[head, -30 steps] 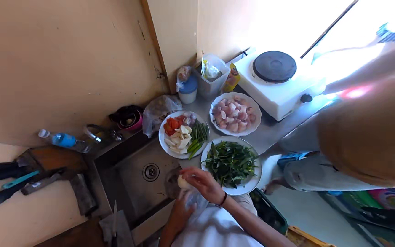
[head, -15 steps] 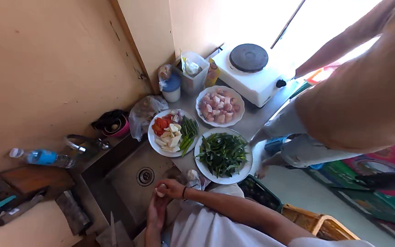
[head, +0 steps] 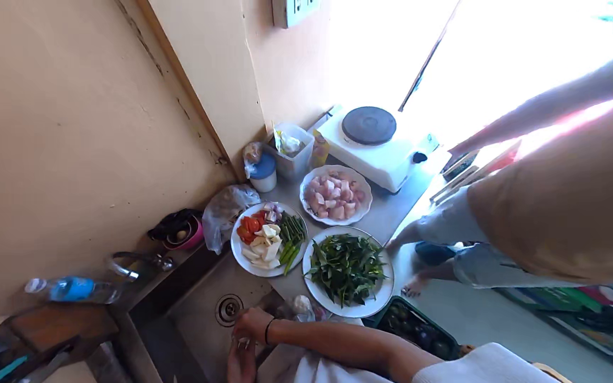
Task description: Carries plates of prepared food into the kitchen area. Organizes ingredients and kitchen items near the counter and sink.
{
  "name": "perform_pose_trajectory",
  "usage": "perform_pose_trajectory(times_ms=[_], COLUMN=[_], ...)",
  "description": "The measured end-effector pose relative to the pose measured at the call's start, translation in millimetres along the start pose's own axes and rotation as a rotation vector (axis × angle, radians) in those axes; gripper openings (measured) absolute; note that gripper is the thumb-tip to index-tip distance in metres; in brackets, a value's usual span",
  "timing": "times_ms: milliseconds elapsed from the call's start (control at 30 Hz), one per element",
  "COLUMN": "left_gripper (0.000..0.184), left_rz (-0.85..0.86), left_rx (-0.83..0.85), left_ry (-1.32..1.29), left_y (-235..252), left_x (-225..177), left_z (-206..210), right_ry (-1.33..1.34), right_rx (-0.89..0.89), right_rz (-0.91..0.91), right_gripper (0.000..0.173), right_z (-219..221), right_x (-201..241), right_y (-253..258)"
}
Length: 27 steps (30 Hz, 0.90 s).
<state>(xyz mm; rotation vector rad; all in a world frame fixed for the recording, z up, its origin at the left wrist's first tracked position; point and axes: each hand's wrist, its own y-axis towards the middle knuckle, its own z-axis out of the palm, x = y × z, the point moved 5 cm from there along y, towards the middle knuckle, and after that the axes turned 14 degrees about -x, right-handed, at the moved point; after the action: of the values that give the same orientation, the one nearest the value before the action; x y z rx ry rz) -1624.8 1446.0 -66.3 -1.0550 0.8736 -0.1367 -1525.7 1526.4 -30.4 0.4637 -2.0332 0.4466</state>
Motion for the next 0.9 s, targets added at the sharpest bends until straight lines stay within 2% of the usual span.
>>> perform_pose_trajectory(times_ms=[200,433,533,600,667,733,767,833,900], left_gripper=[0.033,0.037,0.030,0.029,0.040,0.061,0.065,0.055,0.046], left_rz=[0.079,0.153,0.127,0.087,0.021,-0.034,-0.054,-0.088,-0.090], left_rx=[-0.023,0.025,0.092,0.114,0.159,0.202,0.202,0.192,0.170], left_ry=[0.036,-0.027,-0.156,-0.252,-0.267,-0.099,-0.019,0.028,-0.052], left_y=[-5,0,0,-5,-7,-9,-9,-7,-1], left_x=[-4,-2,-2,-5,-8,-8,-7,-2,3], left_z=[0,-2,-2,-1,2,8,13,21,26], right_ry=[-0.066,0.024,-0.037,0.021,0.148,0.139,0.089,0.007,-0.067], right_rx=[-0.034,-0.165,-0.112,-0.053,-0.021,-0.013,0.013,0.065,0.063], right_rz=[-0.118,-0.171,-0.204,-0.170,-0.112,-0.164,-0.192,-0.206,-0.227], right_gripper=[0.021,0.019,0.020,0.019,0.018,0.015,0.016,0.019,0.024], right_z=[9,4,-7,-16,-26,-27,-26,-30,-30], right_x=[6,2,15,20,20,8,2,-2,-3], right_y=[3,-2,-5,-2,0,3,4,1,-2])
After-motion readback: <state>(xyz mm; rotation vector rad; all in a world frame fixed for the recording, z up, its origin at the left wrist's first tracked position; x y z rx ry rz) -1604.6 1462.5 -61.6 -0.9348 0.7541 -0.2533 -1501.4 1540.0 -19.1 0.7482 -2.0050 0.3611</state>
